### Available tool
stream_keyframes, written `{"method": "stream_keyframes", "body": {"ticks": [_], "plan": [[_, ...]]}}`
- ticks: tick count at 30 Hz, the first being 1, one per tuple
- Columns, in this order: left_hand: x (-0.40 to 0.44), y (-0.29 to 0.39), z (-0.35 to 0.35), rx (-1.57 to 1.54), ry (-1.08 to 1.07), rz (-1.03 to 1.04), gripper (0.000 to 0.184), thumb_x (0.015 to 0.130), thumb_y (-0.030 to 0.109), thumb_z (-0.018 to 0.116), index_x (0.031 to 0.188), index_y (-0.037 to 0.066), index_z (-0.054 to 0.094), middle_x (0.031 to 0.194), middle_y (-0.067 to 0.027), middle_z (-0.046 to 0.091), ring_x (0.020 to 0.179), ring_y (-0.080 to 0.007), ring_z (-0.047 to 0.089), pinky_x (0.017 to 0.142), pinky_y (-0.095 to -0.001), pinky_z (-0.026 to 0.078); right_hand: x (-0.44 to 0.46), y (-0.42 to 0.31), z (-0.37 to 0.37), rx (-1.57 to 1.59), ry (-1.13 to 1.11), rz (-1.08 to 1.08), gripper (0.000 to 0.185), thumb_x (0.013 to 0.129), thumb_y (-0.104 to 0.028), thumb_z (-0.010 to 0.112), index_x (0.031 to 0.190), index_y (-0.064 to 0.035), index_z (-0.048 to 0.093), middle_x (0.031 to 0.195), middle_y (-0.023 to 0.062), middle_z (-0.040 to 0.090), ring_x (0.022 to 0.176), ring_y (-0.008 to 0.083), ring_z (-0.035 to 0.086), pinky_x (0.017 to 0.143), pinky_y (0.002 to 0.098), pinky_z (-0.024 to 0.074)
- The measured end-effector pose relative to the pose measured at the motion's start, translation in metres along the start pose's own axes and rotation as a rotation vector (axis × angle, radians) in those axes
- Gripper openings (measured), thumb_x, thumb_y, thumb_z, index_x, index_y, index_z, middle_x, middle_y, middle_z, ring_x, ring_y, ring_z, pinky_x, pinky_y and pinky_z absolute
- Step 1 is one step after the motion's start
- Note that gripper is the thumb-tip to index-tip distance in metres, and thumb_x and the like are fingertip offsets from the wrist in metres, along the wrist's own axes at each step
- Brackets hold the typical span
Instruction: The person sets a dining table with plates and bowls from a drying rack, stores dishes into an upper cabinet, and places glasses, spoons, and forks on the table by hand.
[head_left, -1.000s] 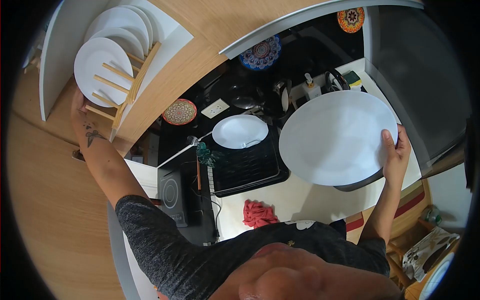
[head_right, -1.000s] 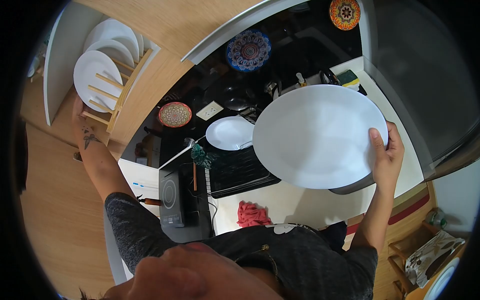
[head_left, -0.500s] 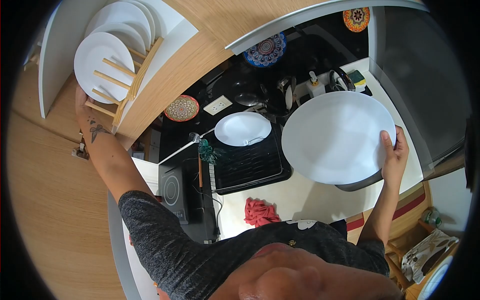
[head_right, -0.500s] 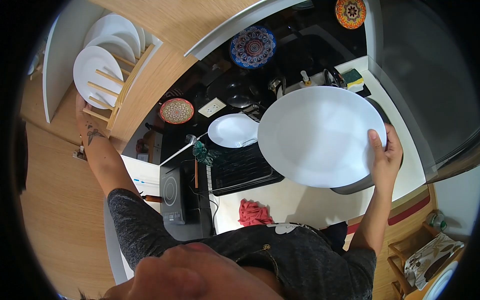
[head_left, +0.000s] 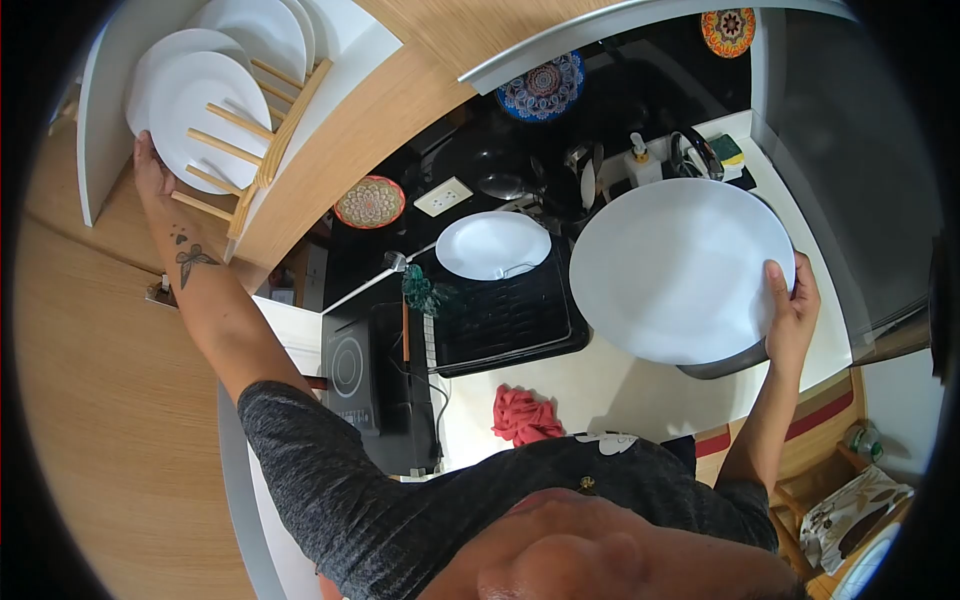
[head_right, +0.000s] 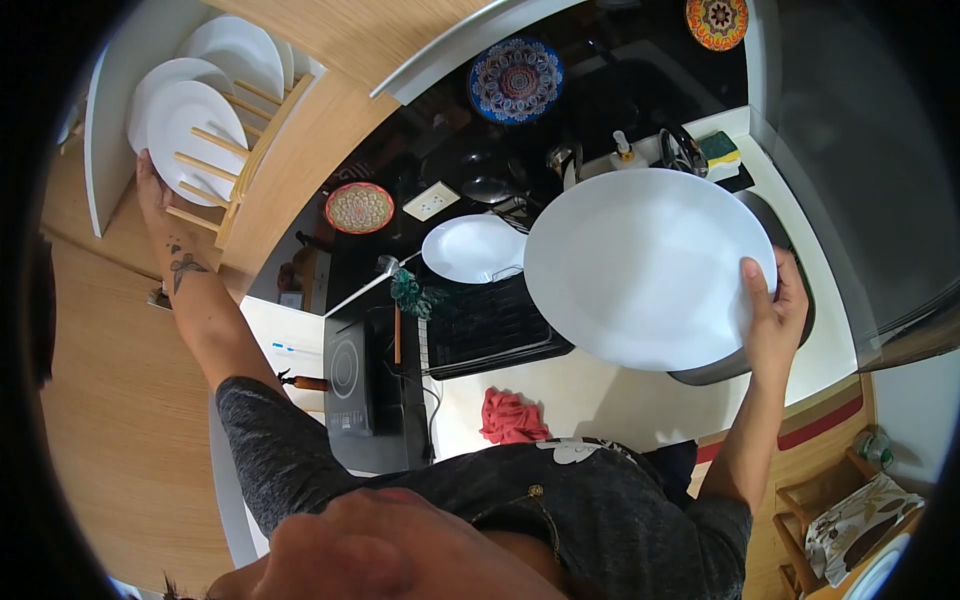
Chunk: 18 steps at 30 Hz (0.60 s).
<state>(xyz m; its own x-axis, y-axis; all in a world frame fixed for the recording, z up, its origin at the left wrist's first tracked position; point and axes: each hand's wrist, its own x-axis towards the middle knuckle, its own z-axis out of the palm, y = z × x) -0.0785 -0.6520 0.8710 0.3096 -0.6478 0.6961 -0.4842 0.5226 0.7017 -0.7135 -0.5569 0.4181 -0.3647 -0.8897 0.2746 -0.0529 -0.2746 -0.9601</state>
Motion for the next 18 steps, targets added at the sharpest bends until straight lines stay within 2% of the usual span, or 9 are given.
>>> {"method": "stream_keyframes", "body": {"ticks": [2, 6, 9, 11, 12, 14, 18], "plan": [[0.002, 0.010, 0.001, -0.026, -0.014, 0.110, 0.030, 0.093, 0.021, 0.045, 0.117, 0.001, 0.046, 0.112, -0.0095, 0.053, 0.103, -0.0202, 0.052, 0.089, -0.0345, 0.044, 0.000, 0.003, 0.002, 0.006, -0.009, 0.019, 0.026, 0.085, -0.024, 0.061, 0.097, -0.0009, 0.057, 0.085, 0.0037, 0.059, 0.078, 0.0097, 0.050, 0.074, 0.0215, 0.0385], [-0.011, 0.021, 0.022, 0.002, 0.038, 0.194, 0.030, 0.092, 0.022, 0.049, 0.112, 0.001, 0.048, 0.107, -0.0096, 0.054, 0.099, -0.0200, 0.052, 0.088, -0.0338, 0.044, 0.000, 0.008, 0.007, -0.006, -0.010, 0.038, 0.026, 0.085, -0.023, 0.061, 0.097, -0.0007, 0.057, 0.085, 0.0035, 0.059, 0.078, 0.0093, 0.050, 0.074, 0.0214, 0.0388], [-0.026, 0.036, 0.032, -0.039, 0.137, 0.189, 0.031, 0.090, 0.023, 0.053, 0.110, 0.000, 0.048, 0.106, -0.0095, 0.053, 0.095, -0.0195, 0.052, 0.085, -0.0315, 0.044, 0.000, 0.011, 0.007, -0.002, -0.022, 0.037, 0.026, 0.085, -0.023, 0.062, 0.096, -0.0005, 0.057, 0.084, 0.0034, 0.059, 0.077, 0.0095, 0.050, 0.073, 0.0217, 0.0391], [-0.029, 0.045, 0.034, 0.064, 0.187, 0.322, 0.033, 0.087, 0.024, 0.058, 0.108, -0.001, 0.050, 0.098, -0.0085, 0.056, 0.088, -0.0174, 0.053, 0.076, -0.0287, 0.045, 0.001, 0.013, 0.007, -0.043, -0.024, 0.025, 0.025, 0.084, -0.023, 0.062, 0.096, -0.0005, 0.057, 0.084, 0.0035, 0.059, 0.077, 0.0095, 0.050, 0.073, 0.0214, 0.0391], [-0.028, 0.048, 0.035, 0.068, 0.187, 0.321, 0.033, 0.087, 0.024, 0.058, 0.108, -0.001, 0.050, 0.098, -0.0085, 0.056, 0.088, -0.0174, 0.053, 0.076, -0.0287, 0.045, 0.001, 0.014, 0.006, -0.041, -0.027, 0.027, 0.025, 0.084, -0.023, 0.062, 0.096, -0.0005, 0.057, 0.084, 0.0035, 0.059, 0.077, 0.0095, 0.050, 0.073, 0.0214, 0.0391], [-0.029, 0.055, 0.032, 0.118, 0.136, 0.503, 0.034, 0.086, 0.024, 0.060, 0.106, -0.002, 0.052, 0.098, -0.0086, 0.056, 0.084, -0.0166, 0.053, 0.072, -0.0290, 0.044, 0.001, 0.016, 0.006, -0.047, -0.024, 0.034, 0.024, 0.084, -0.022, 0.062, 0.096, -0.0006, 0.058, 0.083, 0.0036, 0.059, 0.077, 0.0093, 0.050, 0.073, 0.0208, 0.0387], [-0.042, 0.066, 0.040, 0.143, 0.149, 0.628, 0.033, 0.086, 0.025, 0.059, 0.101, -0.005, 0.054, 0.095, -0.0085, 0.057, 0.081, -0.0158, 0.053, 0.070, -0.0279, 0.044, 0.003, 0.019, 0.009, -0.032, -0.025, 0.025, 0.023, 0.085, -0.021, 0.062, 0.095, -0.0008, 0.058, 0.083, 0.0033, 0.059, 0.076, 0.0092, 0.050, 0.073, 0.0205, 0.0383]]}}
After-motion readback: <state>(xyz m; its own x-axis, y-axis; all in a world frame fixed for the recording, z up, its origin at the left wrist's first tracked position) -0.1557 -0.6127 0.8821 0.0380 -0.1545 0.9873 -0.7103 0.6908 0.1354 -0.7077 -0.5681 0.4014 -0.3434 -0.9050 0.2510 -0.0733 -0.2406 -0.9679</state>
